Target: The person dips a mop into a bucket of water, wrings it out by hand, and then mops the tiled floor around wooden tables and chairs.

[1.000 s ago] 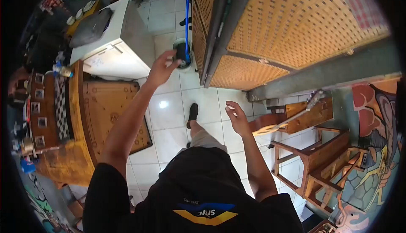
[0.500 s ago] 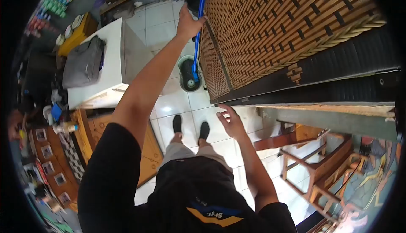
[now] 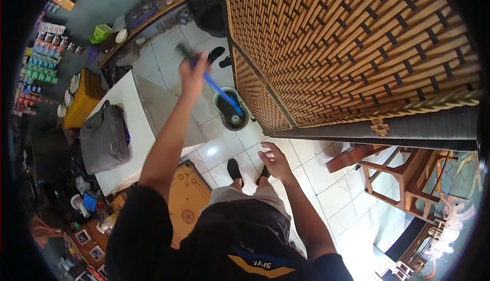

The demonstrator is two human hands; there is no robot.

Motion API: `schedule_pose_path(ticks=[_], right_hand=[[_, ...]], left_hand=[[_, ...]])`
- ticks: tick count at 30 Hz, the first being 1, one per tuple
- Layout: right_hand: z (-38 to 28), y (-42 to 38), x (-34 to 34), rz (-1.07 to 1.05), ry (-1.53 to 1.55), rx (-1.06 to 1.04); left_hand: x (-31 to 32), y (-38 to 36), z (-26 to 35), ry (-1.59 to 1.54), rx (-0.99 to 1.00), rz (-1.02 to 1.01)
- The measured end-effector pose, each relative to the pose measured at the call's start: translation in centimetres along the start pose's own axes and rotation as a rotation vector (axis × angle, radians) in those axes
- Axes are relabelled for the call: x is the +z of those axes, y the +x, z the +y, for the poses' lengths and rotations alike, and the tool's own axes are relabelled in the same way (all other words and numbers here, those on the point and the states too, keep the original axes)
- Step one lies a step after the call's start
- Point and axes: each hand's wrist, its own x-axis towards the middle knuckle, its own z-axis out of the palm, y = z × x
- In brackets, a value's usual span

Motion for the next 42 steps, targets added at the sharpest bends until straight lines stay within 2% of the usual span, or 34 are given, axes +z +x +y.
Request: schedule_pose_path(ticks=[1,2,4,5,6,7,9,10,11,13,14,15,17,20,25,27,31,34,39,42], right_hand=[[-0.3,1.9,1.4,-0.045,-0.065,0.019],[-0.9,4.2,2.7,-0.079,-0.103,-0.048],[-0.4,9.3,6.5,-0.09,-0.043,-0.202],[0.6,11.6,8.8,-0.079,-0.041,-0.202],[1.6,14.1,11.3,-0.07,-0.218,-0.296],[1.9,16.8,13.2,-0.055,-0.391,-0.4],[1.1,20.4,15.6,-0.203,-0.473,-0.49],[2.1,22.1,17.2,-0.16,-0.502,-0.744],[2.4,22.8,18.7,-0.164,-0.484,-0.739],[3.2,23.3,21.5,-0.549,-0.507,-0.292],[4.0,22.7,22.7,-0.395,-0.374,-0.408],[4.4,22.2,23.3,-0.398,-0.371,-0.396],[4.5,21.3,23.3,-0.339,-0.391,-0.39],[4.8,20.2,21.9,-0.328,-0.382,-0.379],[5.6,18.4,19.7,-0.336,-0.341,-0.31],[5.8,16.9,19.1,-0.27,-0.321,-0.366],[6.7,13.1,17.5,-0.251,-0.31,-0.354],[8.0,9.7,16.5,-0.33,-0.321,-0.182],[12.0,3.1,14.2,-0.302,-0.287,-0.199],[14.0,-2.1,11.5,-0.329,-0.281,-0.163]], left_hand=[[-2.2,-1.9,0.7,0.022,0.002,0.023],[-4.0,-3.7,1.7,-0.097,-0.043,-0.019],[-6.7,-7.7,2.5,0.003,-0.077,0.036],[-7.5,-9.9,2.9,-0.033,-0.056,0.009],[-8.0,-12.1,2.6,-0.013,-0.064,0.161],[-10.8,-14.4,0.3,0.024,0.074,0.141],[-10.3,-16.0,2.0,-0.033,0.154,0.01],[-10.1,-15.9,3.5,0.07,0.133,-0.078],[-9.2,-15.7,4.8,0.132,0.113,-0.086],[-10.3,-15.9,3.7,0.147,0.19,0.031],[-11.9,-16.1,3.5,0.097,0.135,0.006],[-13.4,-16.2,3.4,0.04,0.086,-0.02],[-12.2,-16.3,4.6,0.09,0.063,-0.011],[-10.5,-16.4,5.1,0.051,0.076,-0.178],[-7.9,-16.1,5.5,0.096,0.104,-0.338],[-6.9,-16.5,6.4,0.105,0.014,-0.382],[-5.3,-19.2,7.1,0.085,-0.001,-0.435],[-4.4,-22.0,7.5,0.034,-0.067,-0.498],[-1.0,-28.3,7.9,-0.027,-0.046,-0.578],[1.7,-33.2,7.6,-0.133,0.102,-0.674]])
